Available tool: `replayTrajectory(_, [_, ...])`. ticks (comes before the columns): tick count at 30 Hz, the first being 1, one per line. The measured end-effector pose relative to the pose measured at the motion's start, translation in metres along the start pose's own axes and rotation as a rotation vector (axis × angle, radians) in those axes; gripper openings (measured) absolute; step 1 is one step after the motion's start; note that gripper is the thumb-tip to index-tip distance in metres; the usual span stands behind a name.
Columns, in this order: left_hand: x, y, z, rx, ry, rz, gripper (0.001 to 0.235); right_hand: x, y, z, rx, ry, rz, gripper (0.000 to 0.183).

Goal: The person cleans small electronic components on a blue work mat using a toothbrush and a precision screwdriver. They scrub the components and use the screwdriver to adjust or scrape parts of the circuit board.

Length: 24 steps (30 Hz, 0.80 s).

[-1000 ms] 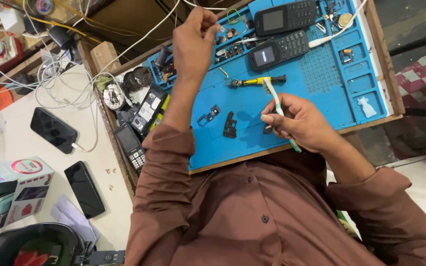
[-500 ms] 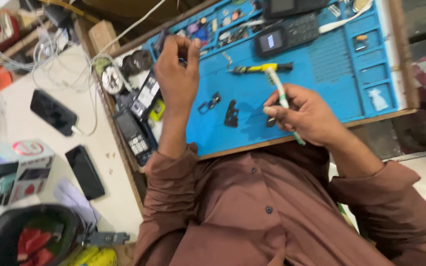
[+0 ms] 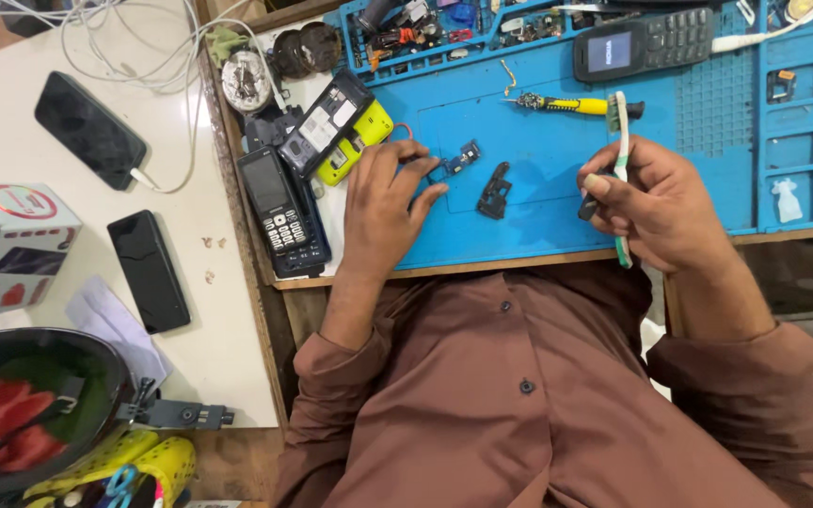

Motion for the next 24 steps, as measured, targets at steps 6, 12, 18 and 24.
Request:
replayTrajectory(6, [0.005, -0.004, 0.008, 0.055, 0.097, -0.005, 0.013, 0.001, -0.003, -0.001, -0.004, -0.025, -0.018, 0.011])
replayTrajectory(12, [0.003, -0.012, 0.006, -0.084, 0.15, 0.141, 0.011, 0.001, -0.007, -0.002, -0.013, -0.049, -0.044, 0.01])
replayTrajectory(18, [0.007, -0.014, 0.005, -0.084, 0.132, 0.095, 0.017, -0.002, -0.007, -0.002, -0.012, -0.048, -0.033, 0.011])
replayTrajectory(24, [0.005, -0.012, 0.0, -0.096, 0.121, 0.088, 0.025, 0.006, -0.009, -0.001, -0.027, -0.037, 0.01, 0.012])
Point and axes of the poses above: each hand's wrist, its own z-axis away from the middle knuckle, its own x-axis out of the palm, y = z × x, the point moved 3 cm from there along -z, towards the middle knuckle, and after that the axes turned 1 degree about -x, right-handed, at the moved point
